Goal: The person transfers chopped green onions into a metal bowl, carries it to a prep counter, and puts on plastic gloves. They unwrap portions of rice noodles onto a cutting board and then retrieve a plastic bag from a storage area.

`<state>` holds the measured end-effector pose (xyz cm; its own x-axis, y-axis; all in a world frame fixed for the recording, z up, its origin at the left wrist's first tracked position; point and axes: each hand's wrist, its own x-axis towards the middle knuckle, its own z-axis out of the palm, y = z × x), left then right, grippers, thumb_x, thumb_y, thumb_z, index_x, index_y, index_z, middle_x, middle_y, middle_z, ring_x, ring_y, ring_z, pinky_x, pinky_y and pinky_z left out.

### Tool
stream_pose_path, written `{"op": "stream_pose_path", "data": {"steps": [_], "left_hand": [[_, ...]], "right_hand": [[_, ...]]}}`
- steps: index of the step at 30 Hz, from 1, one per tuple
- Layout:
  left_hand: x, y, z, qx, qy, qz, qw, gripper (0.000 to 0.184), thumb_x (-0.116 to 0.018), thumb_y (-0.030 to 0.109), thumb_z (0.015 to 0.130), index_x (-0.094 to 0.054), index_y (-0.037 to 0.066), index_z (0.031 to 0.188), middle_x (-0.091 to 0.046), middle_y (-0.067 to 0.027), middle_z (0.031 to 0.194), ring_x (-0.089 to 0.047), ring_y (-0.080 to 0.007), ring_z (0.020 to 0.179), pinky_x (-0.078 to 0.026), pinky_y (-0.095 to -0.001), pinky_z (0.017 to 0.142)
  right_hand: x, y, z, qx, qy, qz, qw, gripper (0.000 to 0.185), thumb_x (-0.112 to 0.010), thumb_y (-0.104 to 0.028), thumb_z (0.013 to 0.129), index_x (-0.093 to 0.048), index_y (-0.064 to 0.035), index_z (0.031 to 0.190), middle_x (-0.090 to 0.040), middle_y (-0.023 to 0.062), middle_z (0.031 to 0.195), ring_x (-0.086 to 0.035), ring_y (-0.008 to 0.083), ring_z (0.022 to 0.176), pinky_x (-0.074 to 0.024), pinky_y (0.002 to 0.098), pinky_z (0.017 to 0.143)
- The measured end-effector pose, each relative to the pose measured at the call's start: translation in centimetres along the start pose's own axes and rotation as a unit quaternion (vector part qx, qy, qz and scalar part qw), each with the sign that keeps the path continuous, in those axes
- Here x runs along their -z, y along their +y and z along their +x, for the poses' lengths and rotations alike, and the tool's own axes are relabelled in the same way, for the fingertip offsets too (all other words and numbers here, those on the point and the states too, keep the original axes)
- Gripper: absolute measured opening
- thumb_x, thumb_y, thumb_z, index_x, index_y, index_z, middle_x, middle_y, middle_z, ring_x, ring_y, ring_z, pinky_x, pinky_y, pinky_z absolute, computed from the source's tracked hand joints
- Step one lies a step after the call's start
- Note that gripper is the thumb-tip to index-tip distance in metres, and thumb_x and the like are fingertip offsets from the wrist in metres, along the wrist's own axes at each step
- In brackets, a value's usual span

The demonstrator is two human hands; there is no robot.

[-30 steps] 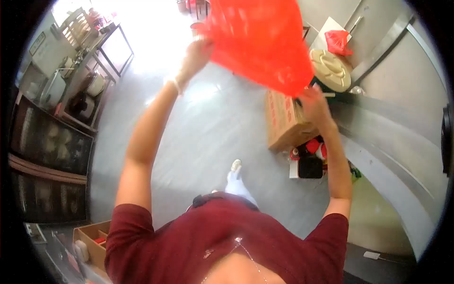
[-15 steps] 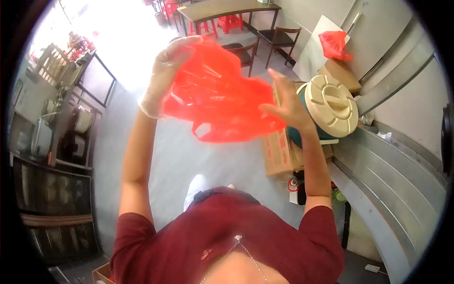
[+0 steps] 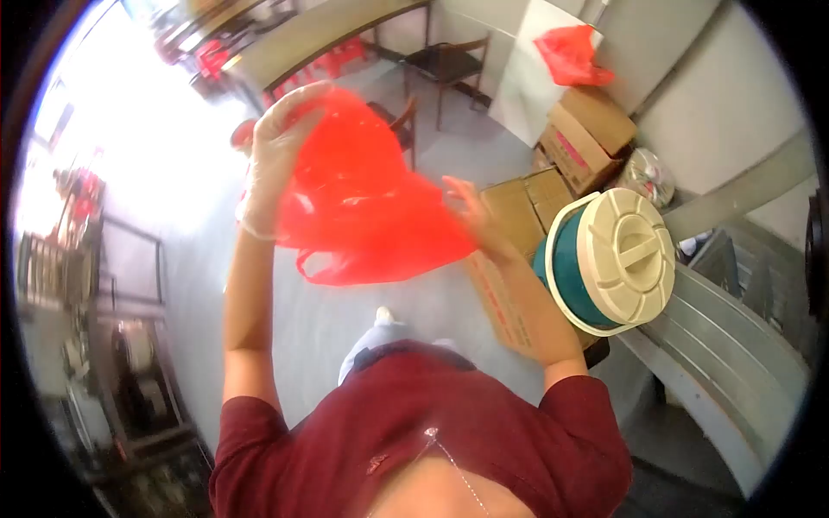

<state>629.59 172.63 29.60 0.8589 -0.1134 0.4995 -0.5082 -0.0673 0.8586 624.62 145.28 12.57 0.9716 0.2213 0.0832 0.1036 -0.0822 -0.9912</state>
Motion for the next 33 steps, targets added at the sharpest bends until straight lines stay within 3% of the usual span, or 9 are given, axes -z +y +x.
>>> {"op": "stream_pose_path", "data": {"steps": [8, 11, 13, 16, 19, 22, 26, 29, 33], "left_hand": [[-6.5, -8.3, 14.7, 0.053, -0.154, -0.073, 0.984, 0.028, -0.052, -0.002, 0.083, -0.059, 0.001, 0.109, -0.06, -0.0042, 0.104, -0.054, -0.0122, 0.097, -0.042, -0.0247, 0.085], [-8.9, -12.8, 19.2, 0.027, -0.207, -0.051, 0.977, 0.027, -0.052, -0.001, 0.083, -0.059, 0.001, 0.109, -0.06, -0.0046, 0.103, -0.055, -0.0121, 0.096, -0.043, -0.0248, 0.084], [-10.8, -14.0, 21.2, 0.088, -0.182, -0.122, 0.972, 0.028, -0.051, -0.001, 0.083, -0.059, 0.0, 0.109, -0.061, -0.0053, 0.102, -0.056, -0.0118, 0.092, -0.044, -0.025, 0.084], [-13.0, -19.4, 25.5, 0.088, -0.216, -0.06, 0.971, 0.028, -0.051, -0.001, 0.083, -0.059, 0.0, 0.11, -0.061, -0.0058, 0.102, -0.057, -0.0125, 0.092, -0.044, -0.0249, 0.083], [-15.8, -22.0, 27.9, 0.11, -0.267, -0.105, 0.952, 0.032, -0.056, -0.001, 0.078, -0.058, 0.001, 0.109, -0.061, -0.0083, 0.103, -0.057, -0.0172, 0.094, -0.044, -0.0285, 0.084], [-17.9, -21.4, 31.8, -0.17, -0.277, 0.255, 0.91, 0.042, -0.062, 0.002, 0.072, -0.056, 0.006, 0.113, -0.056, -0.0125, 0.111, -0.053, -0.0225, 0.102, -0.041, -0.032, 0.09], [-24.9, -17.6, 33.2, -0.272, -0.425, 0.251, 0.826, 0.094, -0.078, 0.024, 0.052, -0.034, 0.01, 0.134, -0.03, -0.0165, 0.137, -0.027, -0.0354, 0.126, -0.021, -0.045, 0.105], [-30.1, -22.3, 34.0, -0.309, -0.491, 0.187, 0.793, 0.085, -0.072, 0.033, 0.064, -0.031, 0.01, 0.135, -0.039, -0.0162, 0.131, -0.032, -0.0313, 0.125, -0.017, -0.0502, 0.106], [-32.5, -29.1, 37.9, -0.284, -0.579, 0.107, 0.756, 0.059, -0.065, 0.029, 0.074, -0.046, 0.005, 0.124, -0.058, -0.0179, 0.1, -0.055, -0.0277, 0.099, -0.036, -0.0376, 0.095]], "right_hand": [[4.7, 2.0, 6.9, -0.107, 0.093, -0.042, 0.989, 0.029, -0.063, -0.017, 0.08, -0.057, -0.0036, 0.105, -0.059, 0.0007, 0.082, -0.054, 0.0094, 0.078, -0.0434, 0.0239, 0.072], [8.2, 8.1, 9.4, -0.024, 0.265, 0.205, 0.942, 0.019, -0.06, -0.012, 0.08, -0.059, -0.0023, 0.096, -0.059, 0.0011, 0.081, -0.054, 0.0094, 0.076, -0.0426, 0.0224, 0.07], [12.7, 0.3, 8.5, 0.004, 0.364, -0.15, 0.919, 0.006, -0.055, -0.004, 0.078, -0.058, -0.0016, 0.083, -0.059, 0.0041, 0.088, -0.055, 0.0115, 0.08, -0.042, 0.0231, 0.072], [18.6, -3.7, 10.7, 0.181, 0.484, -0.207, 0.831, 0.005, -0.05, -0.002, 0.077, -0.053, 0.0022, 0.078, -0.058, 0.0091, 0.104, -0.052, 0.019, 0.095, -0.0373, 0.0289, 0.087], [21.1, -4.9, 13.4, 0.137, 0.498, -0.095, 0.851, 0.007, -0.047, -0.003, 0.084, -0.049, -0.0002, 0.078, -0.058, 0.0043, 0.094, -0.05, 0.0097, 0.085, -0.0374, 0.0226, 0.078], [23.9, -6.0, 14.5, 0.092, 0.483, -0.069, 0.868, 0.009, -0.046, -0.005, 0.087, -0.05, -0.0018, 0.079, -0.048, -0.0034, 0.078, -0.042, 0.0035, 0.071, -0.0346, 0.0188, 0.065], [25.4, -6.2, 18.6, 0.098, 0.426, -0.077, 0.896, 0.004, -0.049, -0.004, 0.085, -0.051, -0.0018, 0.083, -0.046, -0.003, 0.077, -0.042, 0.0039, 0.07, -0.0359, 0.0195, 0.066], [26.1, -7.3, 21.6, 0.084, 0.394, -0.083, 0.912, 0.002, -0.05, -0.004, 0.085, -0.051, -0.002, 0.084, -0.046, -0.0027, 0.076, -0.042, 0.0031, 0.07, -0.035, 0.0181, 0.066], [28.8, -7.3, 24.0, 0.053, 0.446, -0.118, 0.885, 0.019, -0.055, -0.018, 0.087, -0.052, -0.0041, 0.099, -0.057, 0.0042, 0.086, -0.054, 0.0088, 0.084, -0.0416, 0.0246, 0.076]]}}
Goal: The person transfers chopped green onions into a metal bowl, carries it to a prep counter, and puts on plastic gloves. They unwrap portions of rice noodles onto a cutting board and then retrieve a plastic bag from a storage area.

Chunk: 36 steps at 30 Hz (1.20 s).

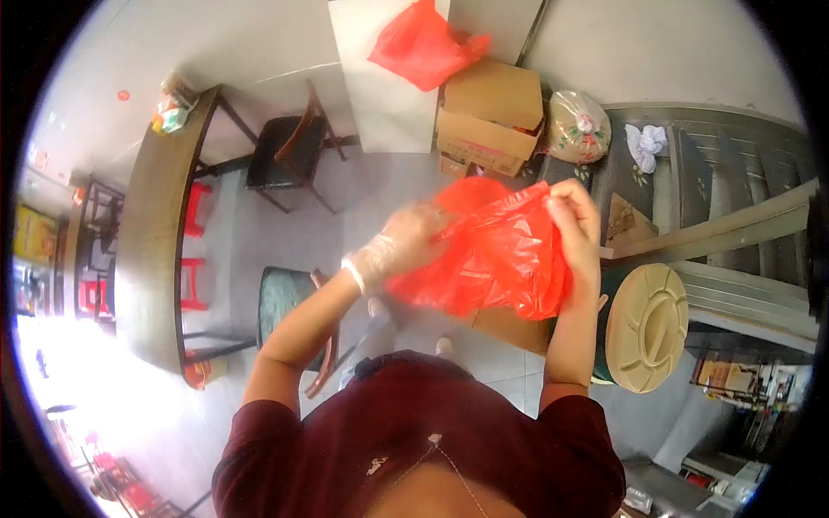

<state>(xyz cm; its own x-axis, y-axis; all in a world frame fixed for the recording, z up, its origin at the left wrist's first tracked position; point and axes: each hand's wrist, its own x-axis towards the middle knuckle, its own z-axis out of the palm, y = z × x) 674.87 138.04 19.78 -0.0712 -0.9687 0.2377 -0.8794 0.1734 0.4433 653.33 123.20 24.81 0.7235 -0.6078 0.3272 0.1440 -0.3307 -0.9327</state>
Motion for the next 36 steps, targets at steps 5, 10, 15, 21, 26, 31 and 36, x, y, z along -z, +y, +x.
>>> {"op": "stream_pose_path", "data": {"steps": [5, 10, 15, 21, 26, 31, 36], "left_hand": [[2.2, -7.5, 1.8, 0.191, -0.044, -0.434, 0.879, 0.04, -0.05, 0.03, 0.089, -0.053, 0.0, 0.117, -0.063, -0.0078, 0.099, -0.058, -0.0172, 0.091, -0.043, -0.0287, 0.084], [5.1, -9.4, 4.9, 0.201, -0.139, -0.672, 0.699, 0.043, -0.054, 0.03, 0.088, -0.053, -0.002, 0.116, -0.06, -0.0074, 0.107, -0.056, -0.0149, 0.097, -0.042, -0.0279, 0.086], [5.7, -14.3, 6.8, 0.17, -0.159, -0.684, 0.692, 0.04, -0.053, 0.023, 0.088, -0.05, -0.003, 0.118, -0.059, -0.0101, 0.11, -0.055, -0.0193, 0.099, -0.041, -0.0321, 0.09], [7.7, -9.7, 12.2, 0.232, -0.146, -0.762, 0.586, 0.047, -0.061, 0.026, 0.082, -0.05, -0.003, 0.118, -0.059, -0.0132, 0.111, -0.057, -0.0227, 0.099, -0.044, -0.0353, 0.089], [6.3, -5.6, 15.8, -0.051, -0.293, -0.621, 0.725, 0.038, -0.055, 0.028, 0.088, -0.056, -0.004, 0.108, -0.06, -0.0133, 0.103, -0.057, -0.0213, 0.094, -0.044, -0.0318, 0.086], [12.4, -3.7, 19.3, -0.084, -0.442, -0.327, 0.831, 0.038, -0.056, 0.035, 0.086, -0.061, -0.003, 0.087, -0.061, -0.0168, 0.075, -0.057, -0.0332, 0.066, -0.045, -0.0353, 0.06], [12.6, -4.1, 21.2, -0.242, -0.07, -0.335, 0.908, 0.038, -0.055, 0.034, 0.087, -0.061, -0.001, 0.099, -0.063, -0.0141, 0.087, -0.059, -0.0302, 0.079, -0.047, -0.0346, 0.069]], "right_hand": [[0.9, 1.2, 0.4, -0.089, 0.068, -0.002, 0.994, 0.109, -0.056, -0.073, 0.064, -0.019, -0.0022, 0.138, -0.044, 0.0175, 0.129, -0.041, 0.0236, 0.12, -0.0249, 0.0421, 0.103], [-3.1, 3.5, -0.2, -0.183, 0.123, -0.002, 0.975, 0.061, -0.063, -0.014, 0.078, -0.037, -0.0043, 0.131, -0.052, 0.0098, 0.118, -0.048, 0.0171, 0.109, -0.0395, 0.0285, 0.09], [2.0, 7.1, -0.7, -0.254, 0.234, -0.032, 0.938, 0.03, -0.062, -0.01, 0.079, -0.058, -0.0006, 0.107, -0.062, 0.0064, 0.092, -0.056, 0.0126, 0.082, -0.044, 0.024, 0.075], [5.5, 2.7, 2.1, 0.018, 0.212, -0.205, 0.955, 0.087, -0.074, -0.031, 0.068, -0.027, -0.0035, 0.136, -0.037, 0.0171, 0.134, -0.034, 0.0215, 0.125, -0.0366, 0.0333, 0.096], [1.5, 10.5, 1.3, -0.218, -0.104, -0.047, 0.969, 0.103, -0.074, -0.048, 0.061, -0.023, -0.0002, 0.137, -0.028, 0.0174, 0.141, -0.024, 0.0295, 0.131, -0.0185, 0.0406, 0.108], [-2.3, 17.4, -6.2, -0.421, -0.171, 0.155, 0.877, 0.091, -0.071, -0.043, 0.065, -0.029, 0.0001, 0.133, -0.033, 0.017, 0.136, -0.029, 0.0283, 0.127, -0.0227, 0.0399, 0.105], [-2.6, 18.9, -3.4, -0.42, -0.041, 0.242, 0.874, 0.08, -0.068, -0.039, 0.069, -0.035, 0.0004, 0.129, -0.038, 0.0166, 0.132, -0.034, 0.0272, 0.123, -0.0269, 0.0391, 0.102]]}}
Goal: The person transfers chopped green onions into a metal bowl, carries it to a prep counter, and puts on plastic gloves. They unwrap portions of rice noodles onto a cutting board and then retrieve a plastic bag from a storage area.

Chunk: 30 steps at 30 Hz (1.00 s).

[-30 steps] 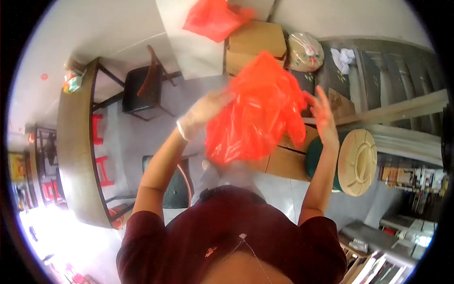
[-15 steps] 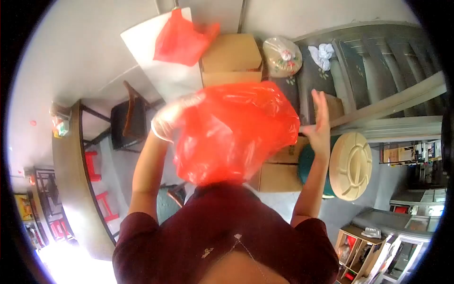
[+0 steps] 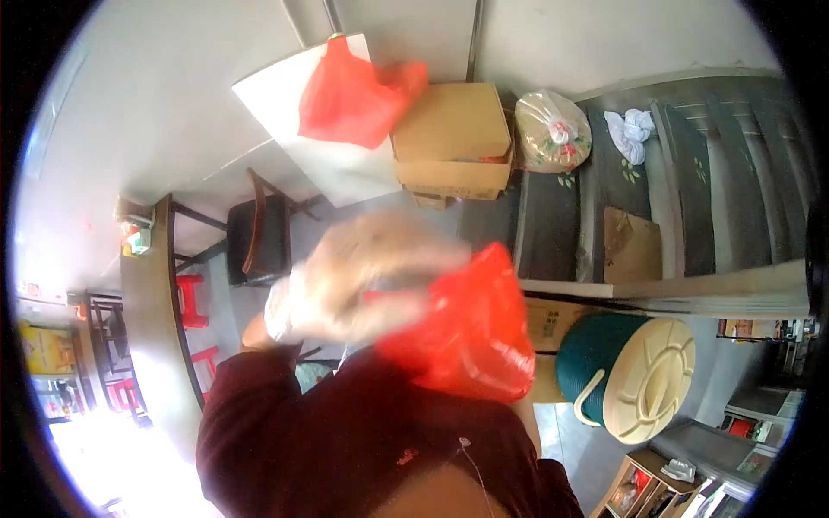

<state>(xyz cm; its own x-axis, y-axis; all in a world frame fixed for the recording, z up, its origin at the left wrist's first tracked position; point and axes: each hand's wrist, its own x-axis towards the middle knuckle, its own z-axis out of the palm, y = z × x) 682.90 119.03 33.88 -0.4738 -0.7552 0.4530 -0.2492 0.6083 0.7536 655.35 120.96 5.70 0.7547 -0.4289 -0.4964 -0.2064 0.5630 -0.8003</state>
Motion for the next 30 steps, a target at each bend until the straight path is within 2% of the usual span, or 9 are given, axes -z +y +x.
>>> {"op": "stream_pose_path", "data": {"steps": [4, 8, 11, 14, 20, 24, 26, 27, 30], "left_hand": [[-0.1, -4.0, 0.1, -0.066, -0.294, -0.296, 0.906, 0.046, -0.043, 0.035, 0.092, -0.047, 0.0, 0.123, -0.056, -0.0166, 0.115, -0.056, -0.0296, 0.102, -0.045, -0.0386, 0.089], [0.8, -11.2, 2.1, -0.044, -0.257, 0.239, 0.935, 0.081, -0.056, 0.05, 0.078, -0.022, 0.01, 0.139, -0.035, -0.0183, 0.134, -0.036, -0.0339, 0.122, -0.031, -0.0508, 0.098], [4.3, -18.0, 2.8, 0.002, -0.258, 0.291, 0.921, 0.101, -0.062, 0.059, 0.065, -0.015, 0.011, 0.141, -0.041, -0.019, 0.13, -0.04, -0.0382, 0.116, -0.03, -0.0554, 0.095], [6.9, -24.1, 2.1, 0.115, -0.405, 0.11, 0.9, 0.103, -0.067, 0.054, 0.062, -0.016, 0.012, 0.141, -0.048, -0.0189, 0.122, -0.048, -0.0373, 0.107, -0.032, -0.0523, 0.094], [7.7, -34.2, -1.4, 0.202, -0.364, -0.076, 0.906, 0.054, -0.056, 0.026, 0.075, -0.045, 0.011, 0.125, -0.057, -0.0229, 0.091, -0.055, -0.0363, 0.088, -0.042, -0.0446, 0.08], [10.0, -35.6, 1.0, 0.281, -0.265, 0.07, 0.92, 0.033, -0.053, 0.021, 0.077, -0.057, 0.006, 0.106, -0.058, -0.023, 0.084, -0.056, -0.0364, 0.083, -0.043, -0.0446, 0.078], [10.4, -37.0, 2.8, 0.293, -0.289, 0.004, 0.911, 0.034, -0.054, 0.022, 0.078, -0.056, 0.006, 0.109, -0.06, -0.0213, 0.091, -0.056, -0.036, 0.089, -0.043, -0.044, 0.078], [11.1, -36.7, 4.1, 0.292, -0.297, -0.033, 0.908, 0.036, -0.054, 0.022, 0.078, -0.055, 0.007, 0.111, -0.06, -0.0206, 0.092, -0.057, -0.034, 0.09, -0.043, -0.0431, 0.078], [11.7, -35.8, 7.0, 0.242, -0.406, -0.192, 0.86, 0.038, -0.054, 0.022, 0.081, -0.054, 0.006, 0.115, -0.062, -0.0176, 0.095, -0.057, -0.0259, 0.093, -0.044, -0.0386, 0.08]], "right_hand": [[0.2, -3.6, 5.1, 0.034, 0.053, 0.056, 0.996, 0.07, -0.066, -0.036, 0.072, -0.039, 0.0006, 0.126, -0.042, 0.0162, 0.128, -0.038, 0.0262, 0.119, -0.0302, 0.0385, 0.099], [0.2, -7.5, 11.1, 0.057, 0.103, 0.11, 0.987, 0.061, -0.064, -0.032, 0.076, -0.043, 0.0008, 0.123, -0.047, 0.0159, 0.124, -0.042, 0.0253, 0.116, -0.0336, 0.0379, 0.097], [-0.6, -10.5, 14.7, 0.057, 0.142, 0.152, 0.976, 0.054, -0.063, -0.03, 0.078, -0.047, 0.001, 0.12, -0.05, 0.0156, 0.121, -0.045, 0.0246, 0.114, -0.0361, 0.0374, 0.095], [-1.3, -13.5, 17.0, 0.052, 0.187, 0.197, 0.961, 0.048, -0.061, -0.027, 0.081, -0.05, 0.0012, 0.118, -0.053, 0.0153, 0.118, -0.048, 0.0239, 0.111, -0.0386, 0.037, 0.093], [5.3, -14.2, 14.6, 0.129, 0.23, 0.207, 0.942, 0.039, -0.052, -0.024, 0.088, -0.052, 0.0034, 0.116, -0.058, 0.0159, 0.112, -0.054, 0.0237, 0.106, -0.0406, 0.0371, 0.091], [4.2, -21.1, 13.3, 0.144, 0.402, 0.012, 0.904, 0.069, -0.061, -0.038, 0.08, -0.034, -0.0012, 0.132, -0.047, 0.0155, 0.127, -0.042, 0.0263, 0.119, -0.0359, 0.0383, 0.096], [3.1, -22.5, 14.7, 0.182, 0.443, -0.098, 0.873, 0.091, -0.068, -0.047, 0.071, -0.023, -0.0043, 0.138, -0.038, 0.0149, 0.135, -0.034, 0.026, 0.126, -0.0339, 0.0388, 0.098], [3.2, -22.7, 15.8, 0.17, 0.421, -0.062, 0.889, 0.119, -0.077, -0.056, 0.053, -0.014, -0.0082, 0.141, -0.026, 0.0126, 0.143, -0.023, 0.0249, 0.132, -0.0312, 0.0387, 0.101], [2.7, -22.9, 19.4, 0.268, 0.326, 0.001, 0.906, 0.106, -0.082, -0.032, 0.058, -0.019, -0.0066, 0.14, -0.031, 0.0145, 0.14, -0.027, 0.0263, 0.13, -0.0314, 0.0436, 0.101]]}}
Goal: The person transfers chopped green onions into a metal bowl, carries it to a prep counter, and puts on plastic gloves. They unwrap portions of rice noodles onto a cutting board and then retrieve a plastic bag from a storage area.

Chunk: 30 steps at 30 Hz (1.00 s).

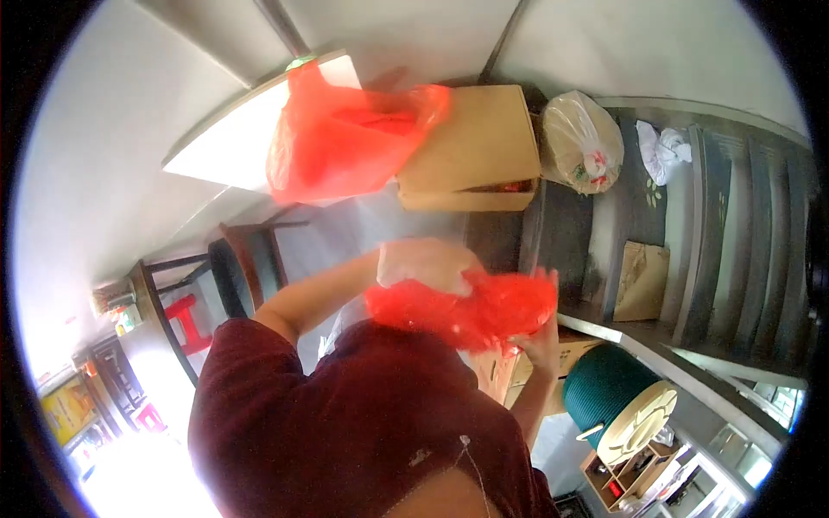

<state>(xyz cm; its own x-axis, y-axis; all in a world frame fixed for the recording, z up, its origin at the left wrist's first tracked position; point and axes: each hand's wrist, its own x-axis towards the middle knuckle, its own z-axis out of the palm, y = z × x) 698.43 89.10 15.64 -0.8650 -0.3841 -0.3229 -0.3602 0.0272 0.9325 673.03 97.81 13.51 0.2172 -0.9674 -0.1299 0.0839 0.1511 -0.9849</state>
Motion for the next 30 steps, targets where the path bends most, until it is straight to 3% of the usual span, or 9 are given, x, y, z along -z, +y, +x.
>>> {"op": "stream_pose_path", "data": {"steps": [4, 7, 9, 14, 17, 19, 23, 26, 30], "left_hand": [[-0.3, -1.9, 1.7, -0.076, -0.124, -0.153, 0.977, 0.037, -0.052, 0.02, 0.085, -0.051, 0.001, 0.117, -0.06, -0.0151, 0.105, -0.054, -0.0181, 0.098, -0.042, -0.0323, 0.086], [0.5, 1.0, 1.3, 0.067, 0.158, -0.049, 0.984, 0.044, -0.053, 0.022, 0.086, -0.044, 0.0, 0.123, -0.053, -0.0151, 0.116, -0.049, -0.0204, 0.106, -0.037, -0.0342, 0.092], [1.8, 4.3, 0.2, 0.156, 0.34, 0.029, 0.927, 0.049, -0.054, 0.023, 0.086, -0.04, 0.0, 0.127, -0.049, -0.0151, 0.123, -0.046, -0.0218, 0.112, -0.034, -0.0354, 0.097], [-3.6, -1.8, 2.1, -0.037, 0.45, 0.078, 0.889, 0.069, -0.059, 0.031, 0.084, -0.025, -0.001, 0.135, -0.036, -0.0153, 0.135, -0.032, -0.0252, 0.126, -0.024, -0.0378, 0.105], [-5.1, -2.2, 4.3, -0.108, 0.389, -0.197, 0.893, 0.077, -0.061, 0.032, 0.081, -0.02, 0.0, 0.137, -0.032, -0.0148, 0.138, -0.028, -0.0262, 0.129, -0.02, -0.0374, 0.107], [-5.1, 2.2, 3.6, -0.213, 0.218, -0.507, 0.806, 0.077, -0.061, 0.03, 0.08, -0.019, 0.002, 0.138, -0.031, -0.014, 0.139, -0.028, -0.0256, 0.129, -0.02, -0.0374, 0.107], [-7.2, 2.0, 5.6, -0.177, 0.123, -0.583, 0.783, 0.069, -0.059, 0.025, 0.08, -0.026, 0.002, 0.136, -0.037, -0.0122, 0.135, -0.036, -0.0237, 0.124, -0.027, -0.037, 0.104], [-9.2, 2.2, 7.9, -0.166, 0.117, -0.556, 0.806, 0.056, -0.053, 0.019, 0.082, -0.034, 0.001, 0.131, -0.045, -0.0094, 0.128, -0.043, -0.0195, 0.116, -0.033, -0.0339, 0.099], [-11.7, 3.8, 9.9, -0.176, 0.074, -0.578, 0.793, 0.048, -0.052, 0.016, 0.084, -0.04, 0.0, 0.127, -0.05, -0.01, 0.124, -0.047, -0.0192, 0.112, -0.035, -0.0333, 0.098]], "right_hand": [[3.1, 2.9, -1.4, -0.166, -0.059, 0.195, 0.965, 0.082, -0.076, -0.011, 0.063, -0.033, -0.0034, 0.132, -0.045, 0.0114, 0.128, -0.045, 0.0244, 0.117, -0.0391, 0.0395, 0.095], [2.6, 2.7, -1.7, -0.195, 0.113, 0.177, 0.958, 0.055, -0.063, 0.0, 0.071, -0.046, -0.0006, 0.122, -0.055, 0.0087, 0.114, -0.053, 0.0194, 0.104, -0.0446, 0.0322, 0.087], [2.0, 0.9, -0.2, -0.146, 0.189, 0.048, 0.97, 0.044, -0.059, 0.001, 0.074, -0.05, 0.001, 0.117, -0.058, 0.0083, 0.109, -0.055, 0.0173, 0.099, -0.0444, 0.0302, 0.084], [1.5, 0.5, 1.3, -0.02, 0.227, -0.093, 0.969, 0.03, -0.056, -0.002, 0.081, -0.054, 0.0031, 0.11, -0.062, 0.0079, 0.1, -0.056, 0.0143, 0.091, -0.0434, 0.0279, 0.082], [-0.6, -1.1, 1.2, -0.058, 0.183, 0.14, 0.971, 0.031, -0.059, -0.003, 0.081, -0.054, 0.0008, 0.111, -0.06, 0.0085, 0.105, -0.056, 0.0174, 0.095, -0.0447, 0.031, 0.083], [-0.8, -1.3, 0.7, -0.116, 0.182, 0.269, 0.939, 0.034, -0.059, -0.003, 0.081, -0.053, -0.0013, 0.113, -0.057, 0.0089, 0.111, -0.055, 0.0197, 0.099, -0.0458, 0.0333, 0.083], [-0.4, -1.3, -0.1, -0.027, 0.221, 0.183, 0.958, 0.037, -0.058, -0.001, 0.079, -0.05, -0.0001, 0.115, -0.056, 0.0092, 0.11, -0.055, 0.017, 0.096, -0.0449, 0.0292, 0.083], [2.7, -1.8, -2.5, 0.143, 0.296, -0.299, 0.896, 0.038, -0.059, -0.001, 0.078, -0.048, -0.0004, 0.115, -0.055, 0.0092, 0.11, -0.054, 0.016, 0.097, -0.0446, 0.0282, 0.083], [5.8, -2.2, -6.6, -0.023, 0.231, 0.115, 0.966, 0.057, -0.063, 0.003, 0.072, -0.042, -0.0025, 0.125, -0.046, 0.0125, 0.124, -0.05, 0.0238, 0.108, -0.0398, 0.034, 0.093]]}}
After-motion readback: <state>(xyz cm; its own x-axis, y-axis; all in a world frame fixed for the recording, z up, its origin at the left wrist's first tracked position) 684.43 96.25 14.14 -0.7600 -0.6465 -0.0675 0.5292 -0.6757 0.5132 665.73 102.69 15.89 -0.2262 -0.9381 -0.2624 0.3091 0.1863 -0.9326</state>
